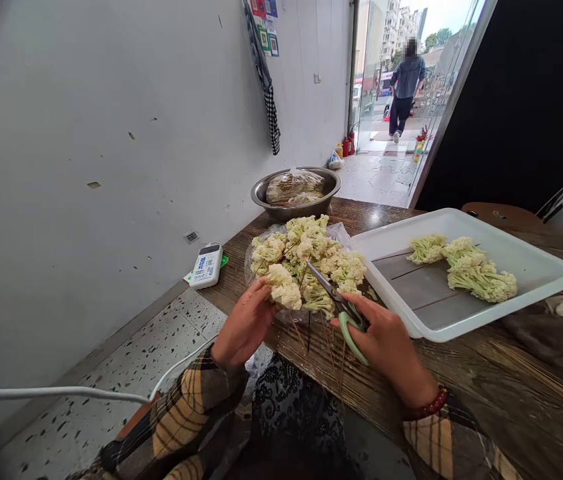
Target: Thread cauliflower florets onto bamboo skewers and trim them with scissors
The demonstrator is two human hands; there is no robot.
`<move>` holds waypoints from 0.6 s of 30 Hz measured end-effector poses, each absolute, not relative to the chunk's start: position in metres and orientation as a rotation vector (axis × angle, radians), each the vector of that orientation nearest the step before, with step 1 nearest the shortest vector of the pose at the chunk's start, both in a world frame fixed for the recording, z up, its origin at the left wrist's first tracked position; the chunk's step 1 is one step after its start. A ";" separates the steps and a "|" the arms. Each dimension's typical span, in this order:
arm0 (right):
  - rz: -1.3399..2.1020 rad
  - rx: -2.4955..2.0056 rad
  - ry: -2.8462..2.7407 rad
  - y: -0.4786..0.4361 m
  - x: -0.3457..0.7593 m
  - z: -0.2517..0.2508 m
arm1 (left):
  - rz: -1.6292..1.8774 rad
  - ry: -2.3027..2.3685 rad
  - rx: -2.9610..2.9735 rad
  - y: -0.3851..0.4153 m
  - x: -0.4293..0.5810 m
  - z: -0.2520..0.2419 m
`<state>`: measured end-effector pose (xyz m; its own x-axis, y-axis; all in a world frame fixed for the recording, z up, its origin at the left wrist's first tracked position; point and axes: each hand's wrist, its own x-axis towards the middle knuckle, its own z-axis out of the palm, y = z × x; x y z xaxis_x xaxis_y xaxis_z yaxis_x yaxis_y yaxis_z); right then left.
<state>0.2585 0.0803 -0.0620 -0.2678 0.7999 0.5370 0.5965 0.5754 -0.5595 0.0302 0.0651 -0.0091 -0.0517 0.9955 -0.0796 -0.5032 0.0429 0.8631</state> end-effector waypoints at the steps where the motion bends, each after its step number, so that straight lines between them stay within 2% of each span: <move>1: 0.308 -1.125 -1.962 0.081 0.259 -0.062 | 1.404 0.893 0.742 0.063 0.030 -0.007; 13: 0.261 -1.162 -2.038 0.067 0.263 -0.045 | 1.512 0.925 0.859 0.051 0.014 -0.006; 18: 0.098 -1.191 -2.187 0.048 0.272 -0.029 | 1.492 0.960 1.011 0.043 0.003 -0.003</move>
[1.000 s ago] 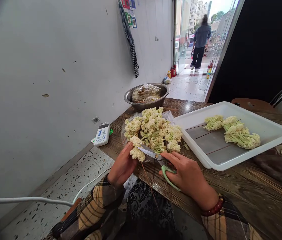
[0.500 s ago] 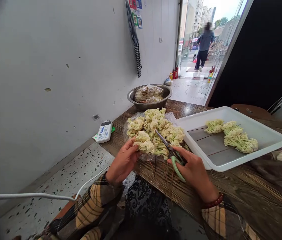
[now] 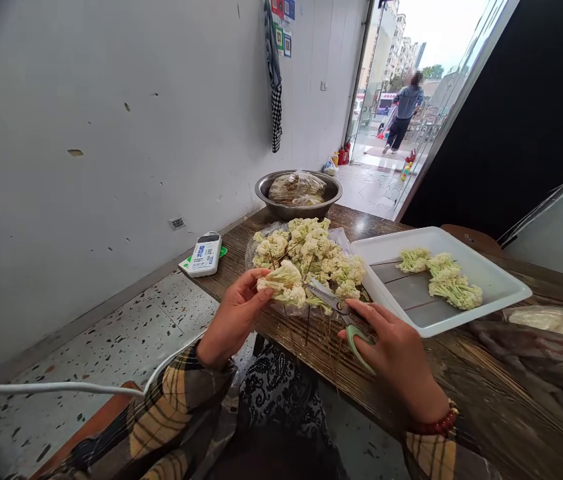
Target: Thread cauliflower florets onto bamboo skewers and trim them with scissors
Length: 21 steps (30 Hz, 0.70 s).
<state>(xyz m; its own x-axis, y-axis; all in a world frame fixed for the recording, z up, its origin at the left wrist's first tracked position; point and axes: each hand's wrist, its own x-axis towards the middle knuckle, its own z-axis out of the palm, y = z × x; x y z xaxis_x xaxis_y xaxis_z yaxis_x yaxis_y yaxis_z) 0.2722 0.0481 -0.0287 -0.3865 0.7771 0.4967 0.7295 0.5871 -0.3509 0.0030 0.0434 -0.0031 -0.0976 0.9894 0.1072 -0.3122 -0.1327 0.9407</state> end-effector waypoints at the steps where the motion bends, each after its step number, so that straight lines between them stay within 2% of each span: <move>1: 0.055 -1.220 -2.212 0.045 0.276 -0.025 | 1.480 0.972 1.043 0.042 0.002 -0.003; 4: 0.026 -1.268 -2.229 0.033 0.283 -0.011 | 1.464 0.992 1.085 0.041 0.001 -0.003; 10: 0.376 -1.252 -2.160 0.008 0.268 -0.002 | 1.505 0.911 0.859 0.045 0.012 -0.001; 13: 0.440 -1.260 -2.190 0.002 0.254 -0.008 | 1.492 0.890 0.777 0.045 0.017 0.001; 21: 0.224 -1.406 -2.233 0.003 0.246 -0.003 | 1.462 0.871 0.710 0.038 0.022 0.002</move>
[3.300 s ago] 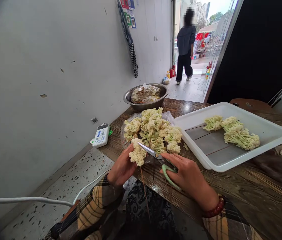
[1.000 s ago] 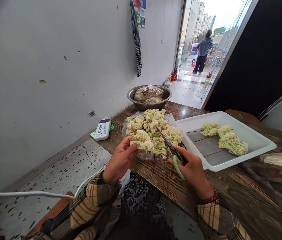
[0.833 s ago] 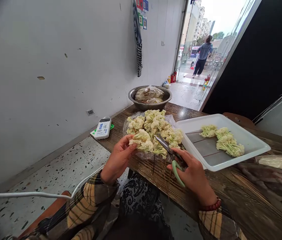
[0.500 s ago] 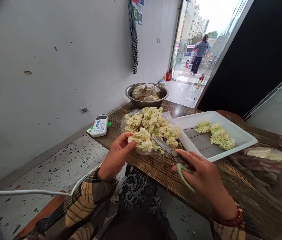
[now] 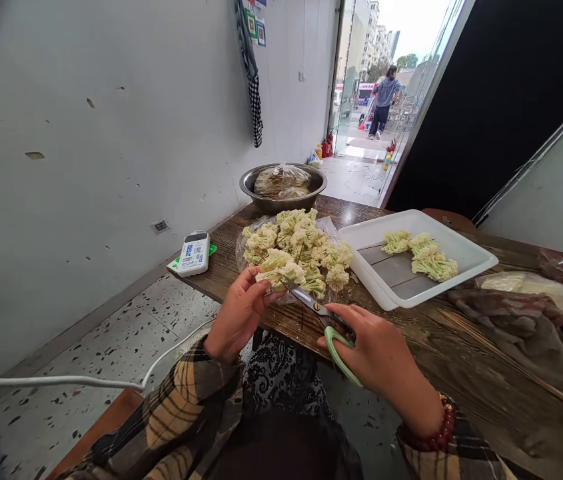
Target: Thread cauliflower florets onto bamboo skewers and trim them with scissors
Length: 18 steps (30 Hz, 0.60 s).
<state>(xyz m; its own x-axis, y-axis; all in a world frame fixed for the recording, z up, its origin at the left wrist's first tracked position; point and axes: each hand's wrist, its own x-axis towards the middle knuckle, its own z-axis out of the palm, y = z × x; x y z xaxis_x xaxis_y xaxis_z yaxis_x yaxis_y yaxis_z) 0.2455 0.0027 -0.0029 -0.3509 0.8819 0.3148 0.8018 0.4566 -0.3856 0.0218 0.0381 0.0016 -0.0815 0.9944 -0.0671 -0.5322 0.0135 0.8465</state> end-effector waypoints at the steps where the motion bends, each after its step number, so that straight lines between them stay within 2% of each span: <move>1: 0.192 -1.423 -2.249 0.003 0.247 -0.001 | 1.470 0.872 0.704 0.038 0.022 0.000; 8: 0.173 -1.462 -2.373 0.008 0.255 0.007 | 1.538 0.891 0.913 0.036 0.023 -0.013; 18: 0.500 -1.490 -2.230 0.003 0.247 0.022 | 1.630 0.957 1.024 0.033 0.032 -0.020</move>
<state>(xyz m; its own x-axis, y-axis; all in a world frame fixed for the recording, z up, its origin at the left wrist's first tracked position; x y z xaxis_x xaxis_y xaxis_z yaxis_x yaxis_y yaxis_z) 0.2473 0.0030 0.0222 -0.3445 0.9288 0.1365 0.7815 0.3643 -0.5066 0.0325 0.0328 -0.0196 -0.1960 0.9628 0.1862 -0.3066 -0.2405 0.9210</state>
